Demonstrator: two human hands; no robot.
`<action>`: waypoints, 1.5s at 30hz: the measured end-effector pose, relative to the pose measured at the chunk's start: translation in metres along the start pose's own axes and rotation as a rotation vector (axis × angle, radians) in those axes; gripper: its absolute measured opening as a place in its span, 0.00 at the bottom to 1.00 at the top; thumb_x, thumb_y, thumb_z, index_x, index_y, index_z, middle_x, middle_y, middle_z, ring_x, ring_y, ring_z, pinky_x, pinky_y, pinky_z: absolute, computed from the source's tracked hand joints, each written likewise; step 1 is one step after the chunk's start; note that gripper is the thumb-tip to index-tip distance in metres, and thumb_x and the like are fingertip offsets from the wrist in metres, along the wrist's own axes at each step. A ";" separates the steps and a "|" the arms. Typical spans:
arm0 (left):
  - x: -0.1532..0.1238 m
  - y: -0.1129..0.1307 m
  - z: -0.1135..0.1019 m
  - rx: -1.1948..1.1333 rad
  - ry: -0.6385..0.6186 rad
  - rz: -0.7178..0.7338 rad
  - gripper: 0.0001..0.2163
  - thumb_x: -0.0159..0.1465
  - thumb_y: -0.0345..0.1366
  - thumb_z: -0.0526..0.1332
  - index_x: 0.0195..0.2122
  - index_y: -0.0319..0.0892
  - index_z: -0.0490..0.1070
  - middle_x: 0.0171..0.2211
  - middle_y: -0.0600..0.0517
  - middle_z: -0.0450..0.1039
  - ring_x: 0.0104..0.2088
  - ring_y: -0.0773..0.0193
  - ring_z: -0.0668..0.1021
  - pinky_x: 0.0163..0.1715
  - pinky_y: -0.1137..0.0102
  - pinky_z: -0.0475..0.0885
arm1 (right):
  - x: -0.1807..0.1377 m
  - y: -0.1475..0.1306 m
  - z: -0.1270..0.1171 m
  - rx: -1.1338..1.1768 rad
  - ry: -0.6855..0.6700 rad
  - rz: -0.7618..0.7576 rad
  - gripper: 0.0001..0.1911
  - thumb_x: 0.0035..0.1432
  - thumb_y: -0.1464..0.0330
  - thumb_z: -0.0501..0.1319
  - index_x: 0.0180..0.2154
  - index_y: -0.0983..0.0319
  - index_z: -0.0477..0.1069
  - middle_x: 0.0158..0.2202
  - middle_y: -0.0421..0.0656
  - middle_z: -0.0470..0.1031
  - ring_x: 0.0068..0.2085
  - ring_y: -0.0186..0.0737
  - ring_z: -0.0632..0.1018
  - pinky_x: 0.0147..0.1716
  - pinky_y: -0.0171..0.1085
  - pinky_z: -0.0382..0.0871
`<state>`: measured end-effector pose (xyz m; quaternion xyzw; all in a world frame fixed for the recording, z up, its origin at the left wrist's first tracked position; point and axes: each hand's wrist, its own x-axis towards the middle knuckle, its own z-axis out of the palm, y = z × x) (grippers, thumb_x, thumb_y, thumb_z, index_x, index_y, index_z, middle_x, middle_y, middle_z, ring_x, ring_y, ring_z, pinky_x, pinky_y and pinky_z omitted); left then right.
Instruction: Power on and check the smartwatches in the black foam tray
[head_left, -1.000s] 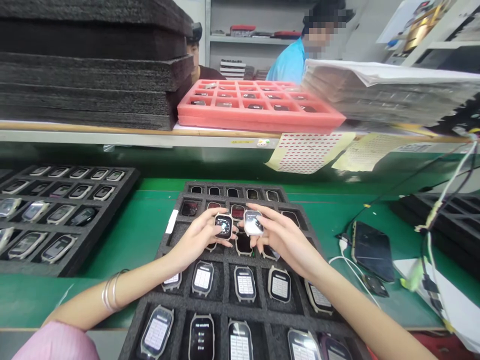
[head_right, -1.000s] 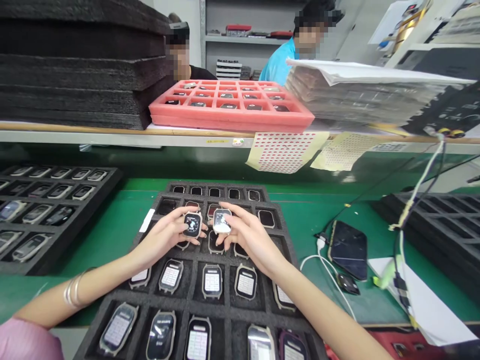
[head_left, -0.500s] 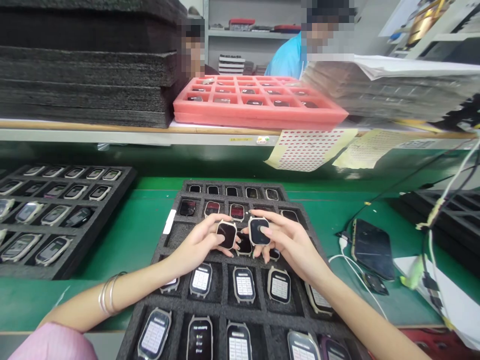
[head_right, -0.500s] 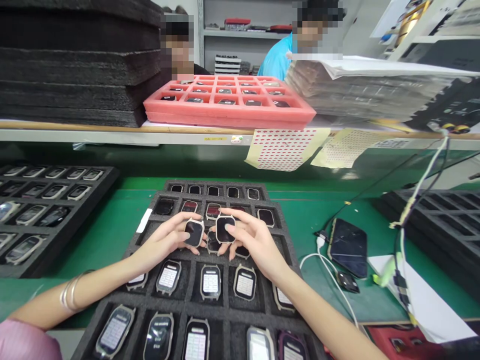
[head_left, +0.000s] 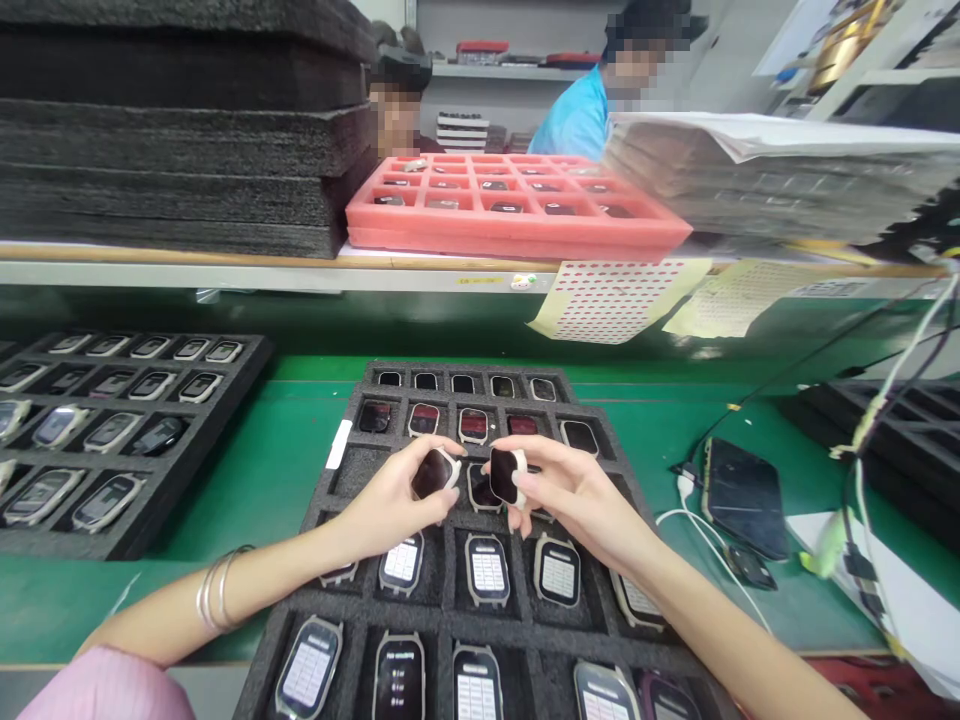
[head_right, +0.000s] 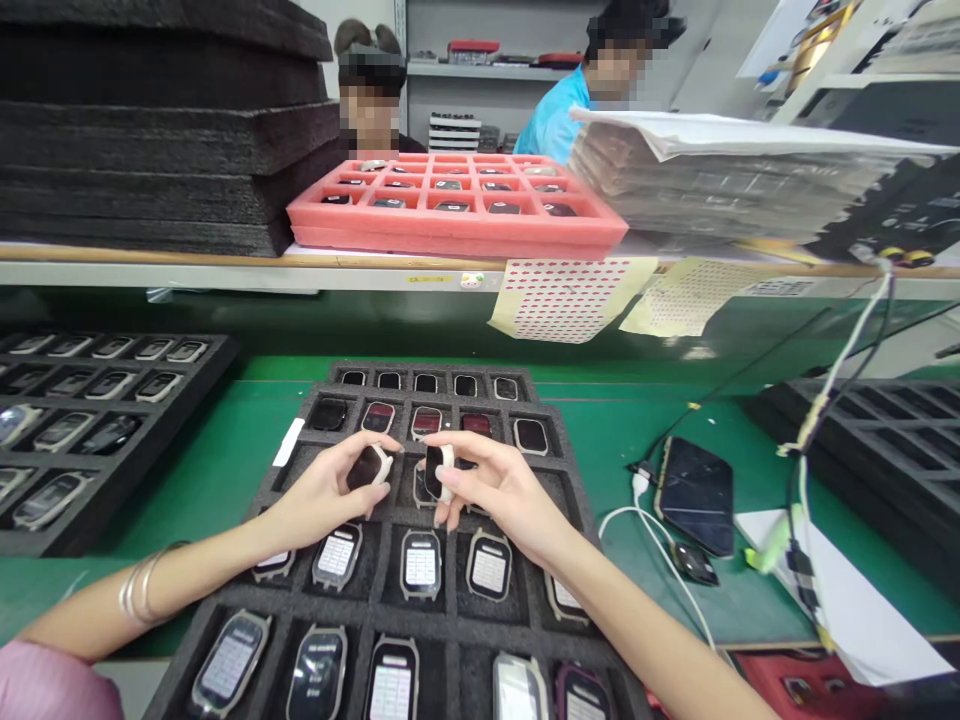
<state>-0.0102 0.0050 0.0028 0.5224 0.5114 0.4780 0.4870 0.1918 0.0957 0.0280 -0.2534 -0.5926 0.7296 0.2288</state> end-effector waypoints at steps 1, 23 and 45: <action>0.000 0.000 0.000 0.002 0.004 0.004 0.15 0.59 0.30 0.60 0.48 0.42 0.66 0.37 0.51 0.68 0.32 0.65 0.70 0.28 0.73 0.69 | -0.001 0.000 0.000 -0.005 -0.006 0.007 0.18 0.57 0.66 0.66 0.49 0.63 0.71 0.31 0.43 0.77 0.24 0.38 0.79 0.23 0.35 0.75; -0.001 0.002 0.004 0.026 0.020 0.043 0.15 0.59 0.29 0.58 0.48 0.43 0.64 0.37 0.52 0.67 0.36 0.63 0.71 0.37 0.70 0.66 | -0.005 -0.003 -0.002 0.041 -0.023 0.043 0.23 0.55 0.63 0.67 0.52 0.64 0.71 0.32 0.46 0.78 0.21 0.36 0.77 0.21 0.33 0.73; -0.001 0.001 0.002 0.119 0.057 0.080 0.14 0.60 0.29 0.57 0.48 0.44 0.64 0.39 0.52 0.70 0.39 0.61 0.72 0.40 0.69 0.66 | -0.004 -0.005 -0.001 -0.006 0.010 0.055 0.25 0.56 0.64 0.66 0.55 0.64 0.70 0.26 0.42 0.76 0.22 0.37 0.78 0.24 0.35 0.74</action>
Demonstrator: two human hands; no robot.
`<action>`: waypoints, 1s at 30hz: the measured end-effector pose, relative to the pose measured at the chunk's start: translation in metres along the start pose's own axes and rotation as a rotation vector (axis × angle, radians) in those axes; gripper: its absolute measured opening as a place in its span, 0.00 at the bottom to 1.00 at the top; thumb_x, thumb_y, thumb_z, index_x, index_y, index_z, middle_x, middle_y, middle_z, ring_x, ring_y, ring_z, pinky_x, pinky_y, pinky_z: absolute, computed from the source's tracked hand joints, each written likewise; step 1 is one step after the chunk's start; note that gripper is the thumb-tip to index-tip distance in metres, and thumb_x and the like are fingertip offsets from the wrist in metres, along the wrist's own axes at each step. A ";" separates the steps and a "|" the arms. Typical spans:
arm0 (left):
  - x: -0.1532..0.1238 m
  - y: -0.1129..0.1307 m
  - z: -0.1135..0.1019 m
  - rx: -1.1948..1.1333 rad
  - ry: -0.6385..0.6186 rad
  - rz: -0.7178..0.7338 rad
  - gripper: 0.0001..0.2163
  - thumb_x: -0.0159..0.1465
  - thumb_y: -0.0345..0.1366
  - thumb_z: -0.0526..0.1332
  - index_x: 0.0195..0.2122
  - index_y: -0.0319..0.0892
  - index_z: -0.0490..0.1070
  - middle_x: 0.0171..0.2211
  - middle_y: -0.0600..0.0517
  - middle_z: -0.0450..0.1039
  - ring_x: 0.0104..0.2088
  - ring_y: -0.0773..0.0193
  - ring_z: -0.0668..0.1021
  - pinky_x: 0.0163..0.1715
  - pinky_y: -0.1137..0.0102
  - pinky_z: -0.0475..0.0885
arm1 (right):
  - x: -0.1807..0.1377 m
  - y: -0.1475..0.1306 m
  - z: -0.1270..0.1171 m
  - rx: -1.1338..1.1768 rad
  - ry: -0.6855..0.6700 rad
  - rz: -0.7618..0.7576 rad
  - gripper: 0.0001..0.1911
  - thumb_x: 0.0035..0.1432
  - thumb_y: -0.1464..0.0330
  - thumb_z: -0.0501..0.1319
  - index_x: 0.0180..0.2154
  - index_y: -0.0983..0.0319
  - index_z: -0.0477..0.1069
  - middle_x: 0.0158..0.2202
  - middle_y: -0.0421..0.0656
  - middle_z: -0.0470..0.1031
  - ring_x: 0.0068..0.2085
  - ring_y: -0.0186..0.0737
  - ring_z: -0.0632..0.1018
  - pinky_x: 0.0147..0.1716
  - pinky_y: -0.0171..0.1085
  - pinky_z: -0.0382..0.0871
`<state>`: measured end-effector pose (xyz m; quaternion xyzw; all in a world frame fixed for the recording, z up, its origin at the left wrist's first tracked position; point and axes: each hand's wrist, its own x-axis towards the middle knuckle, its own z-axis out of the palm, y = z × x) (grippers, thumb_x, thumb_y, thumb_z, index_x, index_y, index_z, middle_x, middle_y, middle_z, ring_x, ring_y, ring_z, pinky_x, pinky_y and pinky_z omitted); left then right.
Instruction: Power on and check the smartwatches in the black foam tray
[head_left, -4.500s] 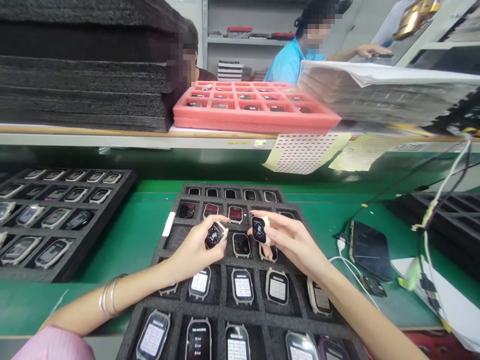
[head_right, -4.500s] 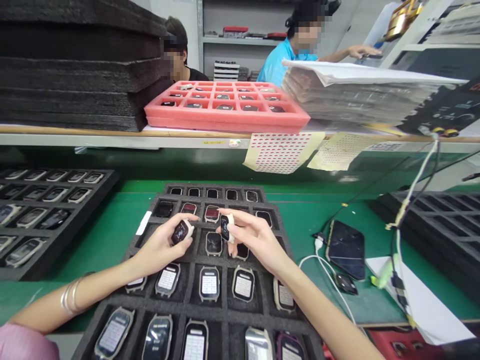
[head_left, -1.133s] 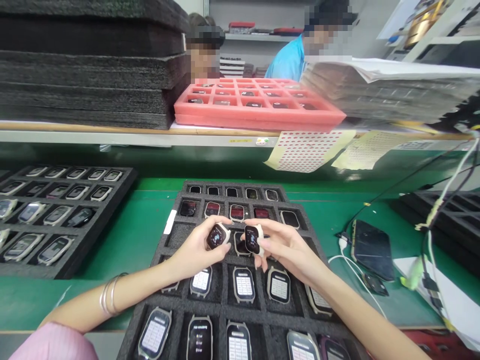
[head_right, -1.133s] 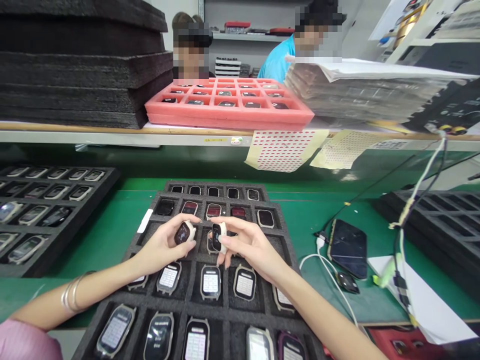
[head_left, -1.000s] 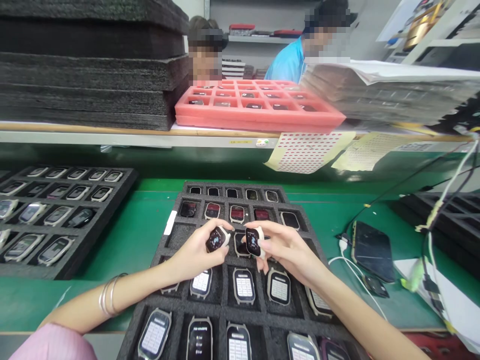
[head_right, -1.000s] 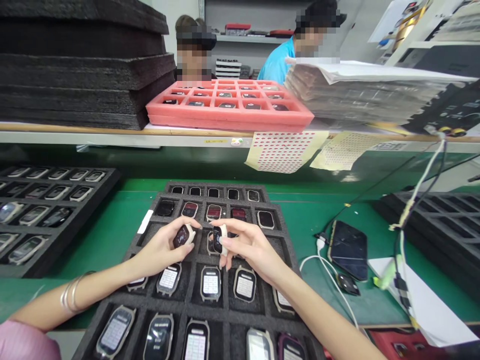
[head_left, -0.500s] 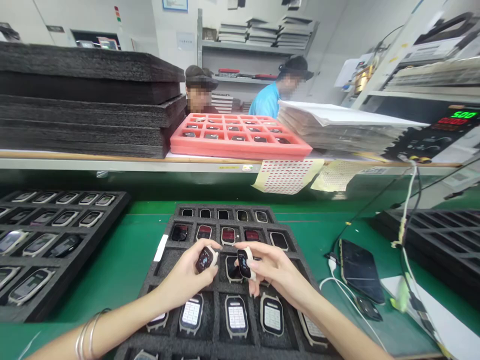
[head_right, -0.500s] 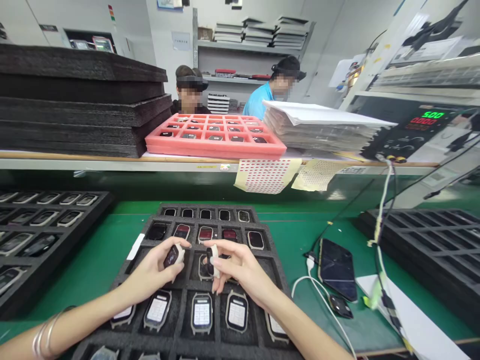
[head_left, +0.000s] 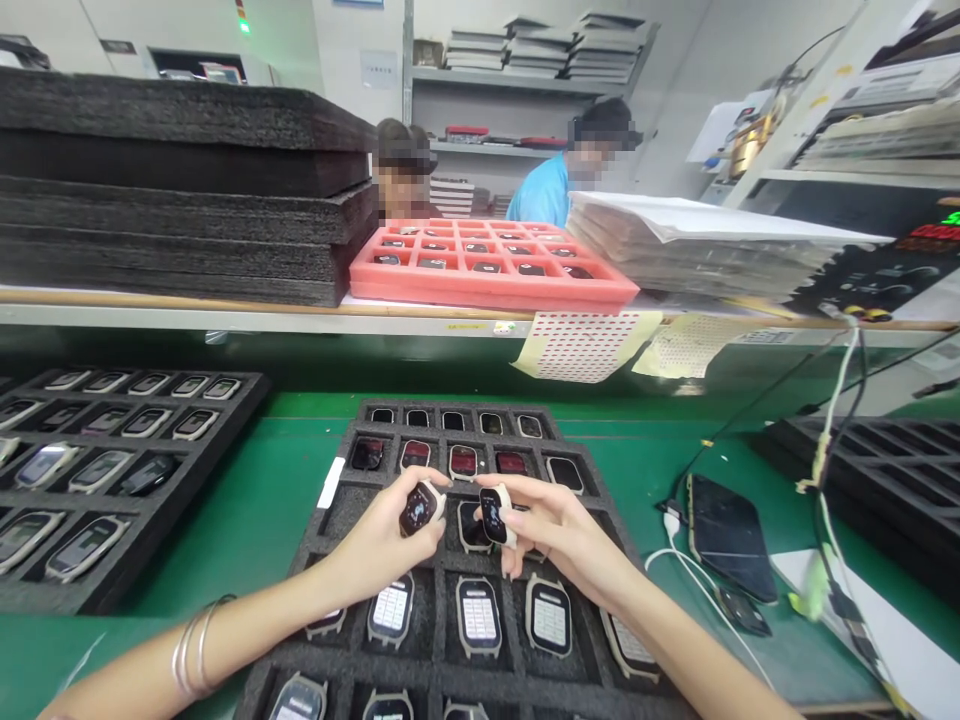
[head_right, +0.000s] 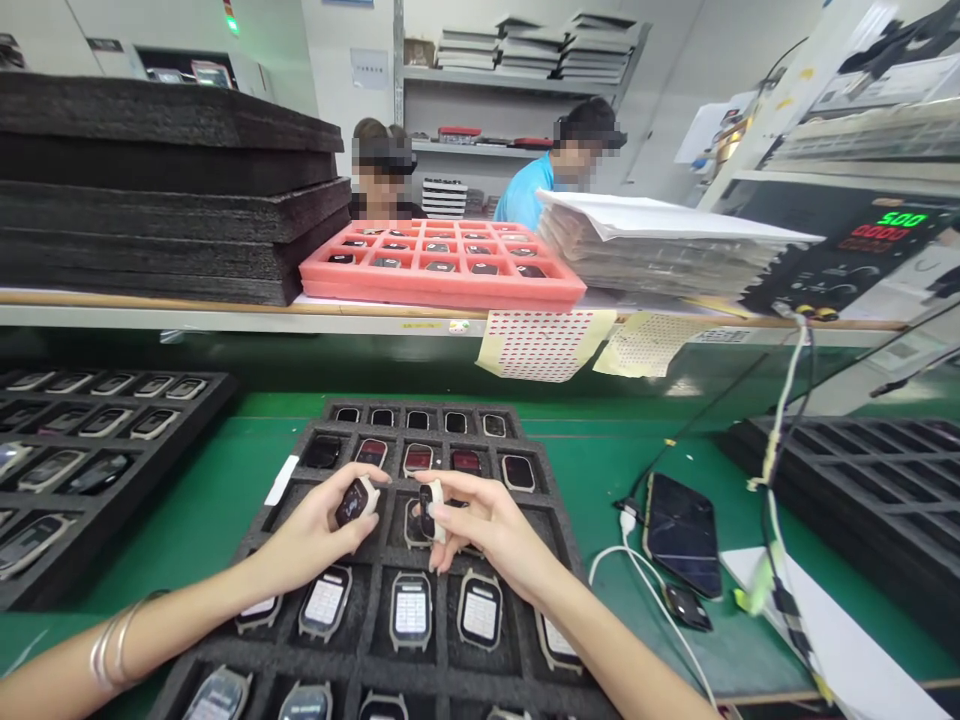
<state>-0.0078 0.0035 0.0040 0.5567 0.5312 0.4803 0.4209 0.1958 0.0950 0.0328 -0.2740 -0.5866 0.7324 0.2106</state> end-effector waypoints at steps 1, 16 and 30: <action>0.000 0.000 0.000 -0.006 0.000 0.004 0.15 0.60 0.30 0.57 0.49 0.44 0.64 0.40 0.52 0.70 0.39 0.61 0.72 0.40 0.69 0.66 | 0.000 0.000 0.000 0.008 -0.002 0.001 0.25 0.56 0.64 0.66 0.55 0.64 0.69 0.27 0.42 0.76 0.23 0.37 0.78 0.24 0.35 0.74; 0.000 0.004 -0.001 0.054 0.008 0.006 0.14 0.58 0.27 0.57 0.46 0.42 0.65 0.36 0.53 0.69 0.36 0.63 0.72 0.39 0.71 0.66 | 0.001 0.003 -0.005 -0.032 -0.041 0.000 0.25 0.57 0.67 0.65 0.55 0.67 0.68 0.24 0.43 0.77 0.22 0.38 0.78 0.23 0.34 0.74; 0.006 -0.002 0.001 -0.376 -0.093 -0.159 0.25 0.56 0.33 0.64 0.55 0.42 0.60 0.34 0.53 0.68 0.31 0.64 0.73 0.29 0.70 0.70 | 0.002 0.002 -0.003 0.111 -0.049 0.012 0.27 0.60 0.67 0.62 0.59 0.65 0.62 0.36 0.48 0.78 0.27 0.41 0.80 0.24 0.35 0.74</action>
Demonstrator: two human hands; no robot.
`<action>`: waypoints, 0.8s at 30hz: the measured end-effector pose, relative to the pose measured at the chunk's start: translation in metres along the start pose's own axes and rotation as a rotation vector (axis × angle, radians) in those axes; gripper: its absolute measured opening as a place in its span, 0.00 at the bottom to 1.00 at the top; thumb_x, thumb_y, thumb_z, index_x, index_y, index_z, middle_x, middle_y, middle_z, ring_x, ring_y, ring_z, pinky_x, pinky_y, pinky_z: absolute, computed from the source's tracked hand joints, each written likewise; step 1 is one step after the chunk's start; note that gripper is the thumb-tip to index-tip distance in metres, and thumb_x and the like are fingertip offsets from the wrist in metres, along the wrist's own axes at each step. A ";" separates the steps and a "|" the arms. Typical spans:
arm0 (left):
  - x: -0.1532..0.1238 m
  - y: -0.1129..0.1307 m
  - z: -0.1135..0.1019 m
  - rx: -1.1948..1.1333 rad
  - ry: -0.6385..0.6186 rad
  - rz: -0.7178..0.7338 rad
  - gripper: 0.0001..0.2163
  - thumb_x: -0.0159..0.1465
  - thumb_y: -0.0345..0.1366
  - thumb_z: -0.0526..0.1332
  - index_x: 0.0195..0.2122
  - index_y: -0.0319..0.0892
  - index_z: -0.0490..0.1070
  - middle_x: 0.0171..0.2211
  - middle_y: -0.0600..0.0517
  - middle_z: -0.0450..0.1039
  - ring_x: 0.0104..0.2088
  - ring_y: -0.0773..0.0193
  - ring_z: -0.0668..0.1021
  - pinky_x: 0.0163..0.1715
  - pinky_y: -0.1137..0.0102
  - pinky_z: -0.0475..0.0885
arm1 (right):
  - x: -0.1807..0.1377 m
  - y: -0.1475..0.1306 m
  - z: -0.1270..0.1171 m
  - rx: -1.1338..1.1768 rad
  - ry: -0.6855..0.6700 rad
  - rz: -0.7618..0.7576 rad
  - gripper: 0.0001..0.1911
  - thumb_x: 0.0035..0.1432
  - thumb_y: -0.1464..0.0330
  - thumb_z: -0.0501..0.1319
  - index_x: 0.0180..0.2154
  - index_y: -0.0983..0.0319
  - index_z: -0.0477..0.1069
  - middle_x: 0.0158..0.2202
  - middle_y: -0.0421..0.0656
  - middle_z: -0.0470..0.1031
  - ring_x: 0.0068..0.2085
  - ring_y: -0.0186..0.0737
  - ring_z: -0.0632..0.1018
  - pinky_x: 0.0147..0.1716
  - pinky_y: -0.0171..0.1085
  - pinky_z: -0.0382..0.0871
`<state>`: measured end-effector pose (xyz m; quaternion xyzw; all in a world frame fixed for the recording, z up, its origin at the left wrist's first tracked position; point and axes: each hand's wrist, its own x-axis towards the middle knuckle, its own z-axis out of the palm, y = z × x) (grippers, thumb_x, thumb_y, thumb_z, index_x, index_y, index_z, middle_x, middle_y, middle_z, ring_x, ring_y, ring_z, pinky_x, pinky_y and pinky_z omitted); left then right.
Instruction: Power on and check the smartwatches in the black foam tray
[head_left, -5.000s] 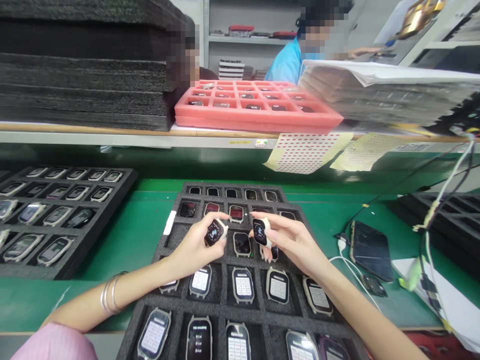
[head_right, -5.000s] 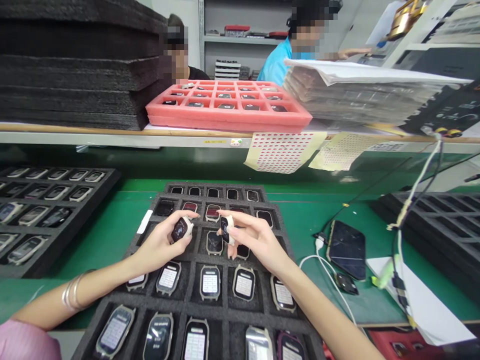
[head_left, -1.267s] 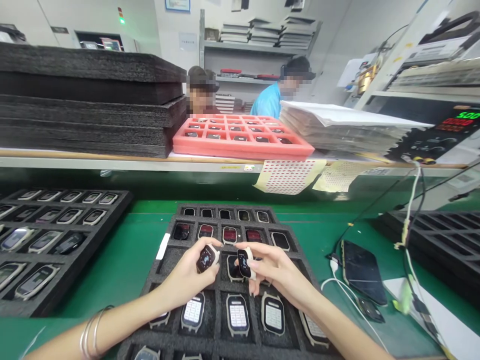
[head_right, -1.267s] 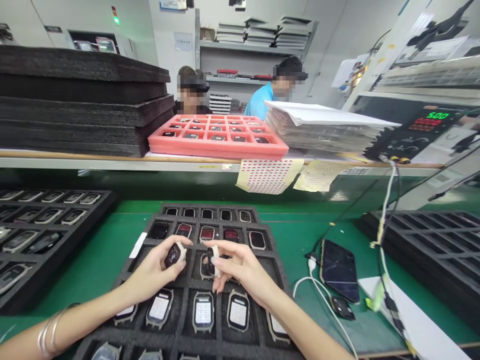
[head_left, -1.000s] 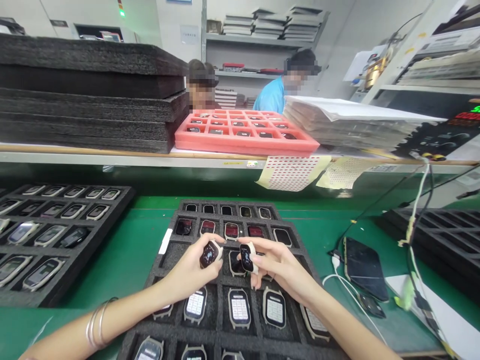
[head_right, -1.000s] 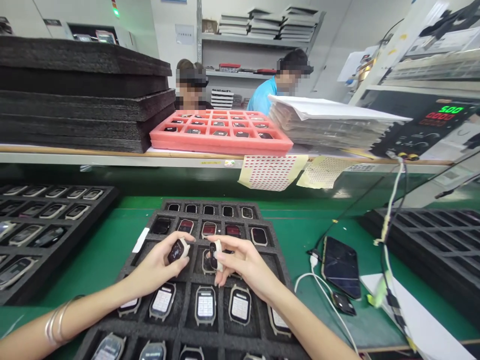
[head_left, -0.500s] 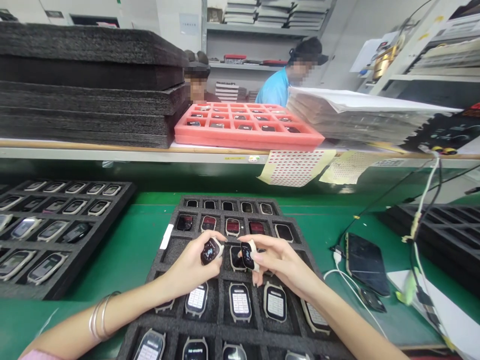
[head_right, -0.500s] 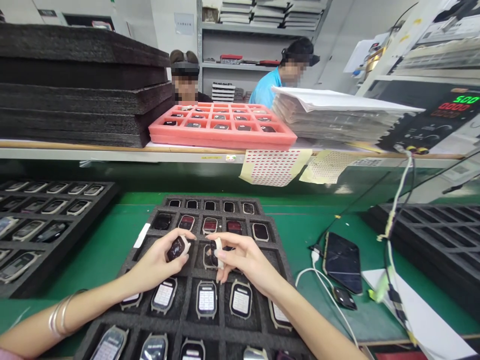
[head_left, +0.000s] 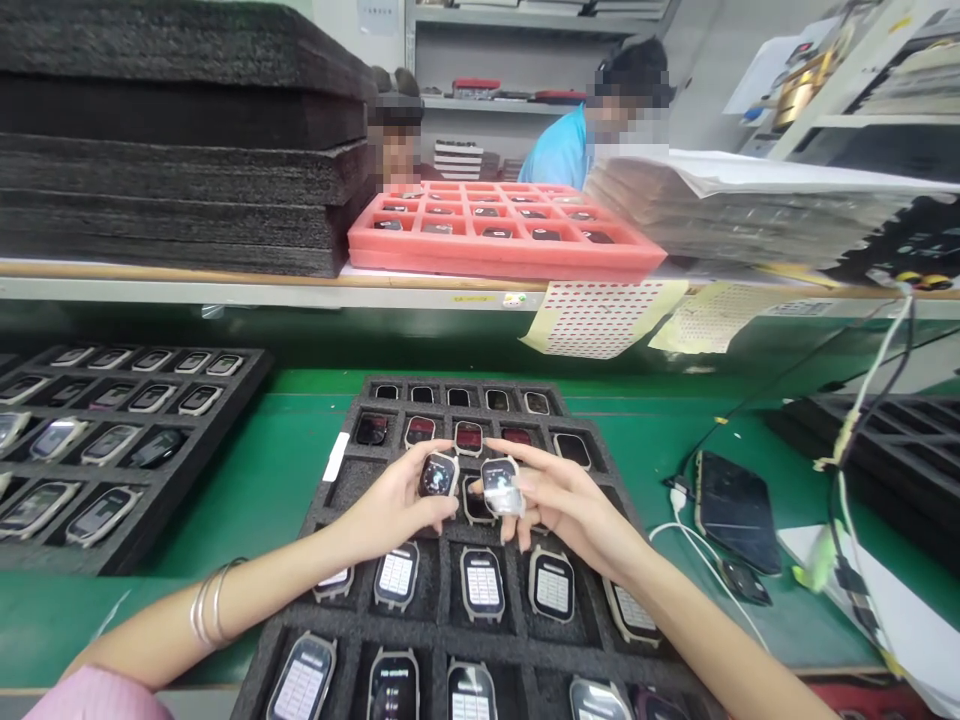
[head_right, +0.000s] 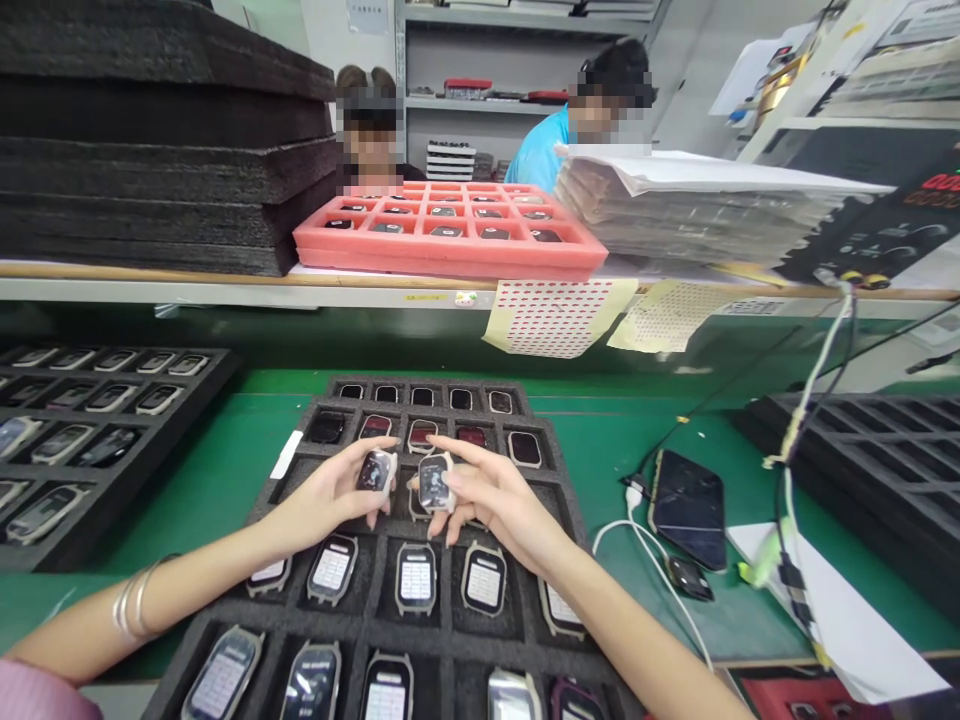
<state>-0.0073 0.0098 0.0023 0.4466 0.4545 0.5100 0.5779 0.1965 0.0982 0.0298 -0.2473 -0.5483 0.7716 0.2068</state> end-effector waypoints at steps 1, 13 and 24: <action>0.001 0.000 0.001 -0.069 -0.005 -0.014 0.26 0.56 0.32 0.63 0.55 0.41 0.60 0.35 0.51 0.69 0.32 0.63 0.74 0.30 0.69 0.71 | 0.001 0.000 -0.001 0.016 0.001 0.005 0.25 0.60 0.67 0.61 0.57 0.66 0.63 0.37 0.49 0.78 0.27 0.41 0.80 0.23 0.34 0.74; -0.004 0.000 0.001 -0.113 -0.054 0.045 0.17 0.63 0.30 0.56 0.54 0.43 0.64 0.41 0.47 0.73 0.40 0.57 0.78 0.39 0.62 0.77 | 0.003 0.004 0.000 -0.097 0.115 -0.051 0.24 0.59 0.68 0.62 0.56 0.66 0.65 0.38 0.51 0.79 0.21 0.34 0.77 0.16 0.29 0.68; -0.004 -0.002 -0.001 -0.092 -0.086 0.051 0.17 0.63 0.31 0.56 0.54 0.43 0.64 0.39 0.48 0.74 0.39 0.57 0.78 0.39 0.62 0.76 | 0.003 0.008 -0.002 -0.159 0.104 -0.063 0.23 0.60 0.66 0.62 0.56 0.65 0.65 0.36 0.48 0.79 0.22 0.36 0.78 0.15 0.30 0.68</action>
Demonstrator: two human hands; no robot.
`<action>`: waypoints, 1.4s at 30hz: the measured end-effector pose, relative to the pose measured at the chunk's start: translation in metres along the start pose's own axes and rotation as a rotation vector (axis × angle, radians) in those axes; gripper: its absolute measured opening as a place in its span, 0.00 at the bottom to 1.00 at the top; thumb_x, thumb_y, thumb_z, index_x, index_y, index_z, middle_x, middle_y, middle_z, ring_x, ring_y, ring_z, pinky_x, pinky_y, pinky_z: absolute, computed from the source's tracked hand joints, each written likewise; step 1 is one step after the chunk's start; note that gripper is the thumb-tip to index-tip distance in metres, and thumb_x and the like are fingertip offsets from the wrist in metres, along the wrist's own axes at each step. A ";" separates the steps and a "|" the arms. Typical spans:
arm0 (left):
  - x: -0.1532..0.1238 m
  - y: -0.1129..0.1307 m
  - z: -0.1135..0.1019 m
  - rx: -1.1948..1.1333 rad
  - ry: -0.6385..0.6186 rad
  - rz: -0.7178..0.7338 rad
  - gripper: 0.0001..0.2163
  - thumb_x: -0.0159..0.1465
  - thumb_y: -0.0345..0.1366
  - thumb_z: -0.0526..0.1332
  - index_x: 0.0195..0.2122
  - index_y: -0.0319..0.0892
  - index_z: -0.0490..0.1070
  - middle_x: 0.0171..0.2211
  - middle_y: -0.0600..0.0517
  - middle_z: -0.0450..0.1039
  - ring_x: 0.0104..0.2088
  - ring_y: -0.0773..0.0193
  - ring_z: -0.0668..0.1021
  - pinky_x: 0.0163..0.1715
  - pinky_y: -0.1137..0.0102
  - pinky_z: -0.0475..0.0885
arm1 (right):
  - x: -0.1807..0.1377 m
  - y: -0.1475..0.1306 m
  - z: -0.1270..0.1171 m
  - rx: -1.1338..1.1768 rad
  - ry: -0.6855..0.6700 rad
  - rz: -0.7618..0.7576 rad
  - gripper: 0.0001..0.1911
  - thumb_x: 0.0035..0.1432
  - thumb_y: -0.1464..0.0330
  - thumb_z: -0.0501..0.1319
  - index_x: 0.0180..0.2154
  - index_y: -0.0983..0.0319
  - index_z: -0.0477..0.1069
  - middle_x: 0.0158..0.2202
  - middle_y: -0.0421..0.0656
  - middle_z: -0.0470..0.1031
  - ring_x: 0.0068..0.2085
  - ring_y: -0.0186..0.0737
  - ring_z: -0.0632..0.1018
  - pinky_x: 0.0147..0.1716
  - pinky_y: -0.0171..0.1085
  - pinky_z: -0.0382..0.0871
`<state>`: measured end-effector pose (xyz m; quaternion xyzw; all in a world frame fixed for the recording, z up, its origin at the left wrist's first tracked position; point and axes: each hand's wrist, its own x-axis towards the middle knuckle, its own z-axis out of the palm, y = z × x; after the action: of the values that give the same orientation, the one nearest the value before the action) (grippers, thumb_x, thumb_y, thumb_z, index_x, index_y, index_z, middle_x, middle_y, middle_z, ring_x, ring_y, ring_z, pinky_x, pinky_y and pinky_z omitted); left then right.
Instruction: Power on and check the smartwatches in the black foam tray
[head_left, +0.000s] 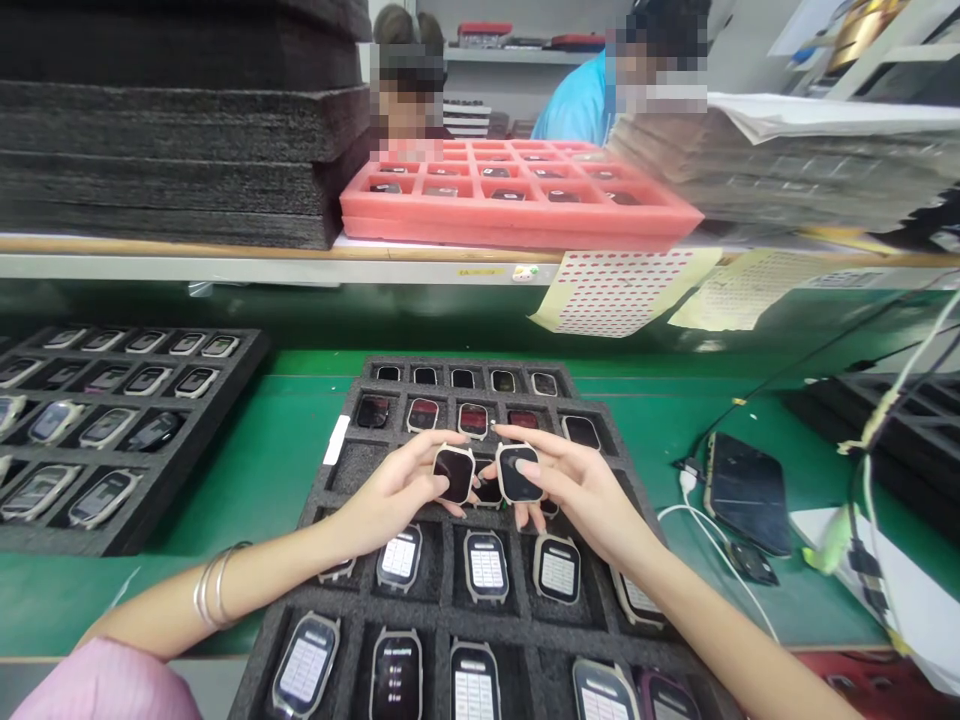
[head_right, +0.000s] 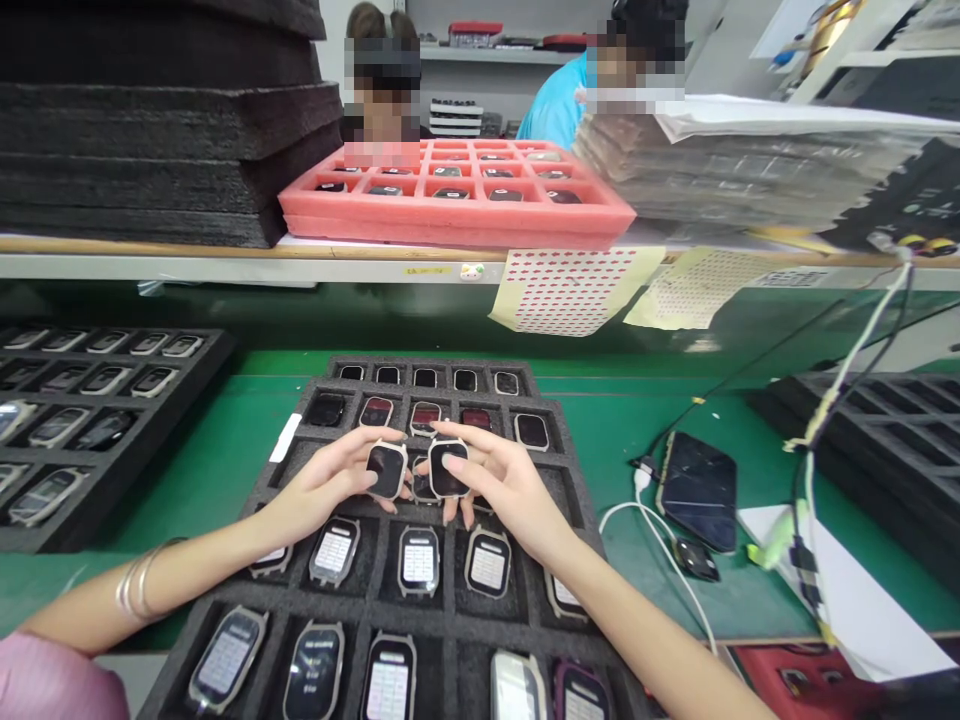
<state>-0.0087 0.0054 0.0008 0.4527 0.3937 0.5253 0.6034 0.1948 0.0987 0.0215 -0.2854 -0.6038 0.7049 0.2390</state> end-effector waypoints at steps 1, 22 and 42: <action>0.000 0.000 0.000 0.001 -0.003 -0.003 0.17 0.63 0.31 0.56 0.54 0.43 0.63 0.40 0.48 0.74 0.39 0.57 0.78 0.40 0.62 0.76 | 0.000 0.000 0.000 -0.011 0.004 0.000 0.23 0.60 0.66 0.62 0.56 0.64 0.65 0.36 0.48 0.79 0.22 0.36 0.77 0.15 0.30 0.68; -0.003 0.001 0.000 0.380 0.114 0.054 0.16 0.58 0.29 0.60 0.49 0.43 0.65 0.37 0.52 0.68 0.34 0.62 0.71 0.33 0.71 0.67 | -0.007 -0.001 0.008 -0.032 -0.144 0.043 0.26 0.58 0.66 0.65 0.57 0.65 0.66 0.27 0.43 0.78 0.28 0.39 0.80 0.26 0.36 0.75; 0.005 -0.002 -0.002 0.376 0.118 0.069 0.15 0.60 0.30 0.58 0.49 0.43 0.64 0.40 0.51 0.68 0.38 0.61 0.70 0.39 0.69 0.66 | -0.002 -0.002 -0.003 -0.009 -0.125 0.088 0.33 0.55 0.57 0.67 0.57 0.68 0.65 0.23 0.45 0.78 0.23 0.38 0.78 0.27 0.36 0.73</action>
<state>-0.0090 0.0109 -0.0019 0.5390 0.5041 0.4885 0.4656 0.1986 0.1000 0.0230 -0.2682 -0.6074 0.7286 0.1683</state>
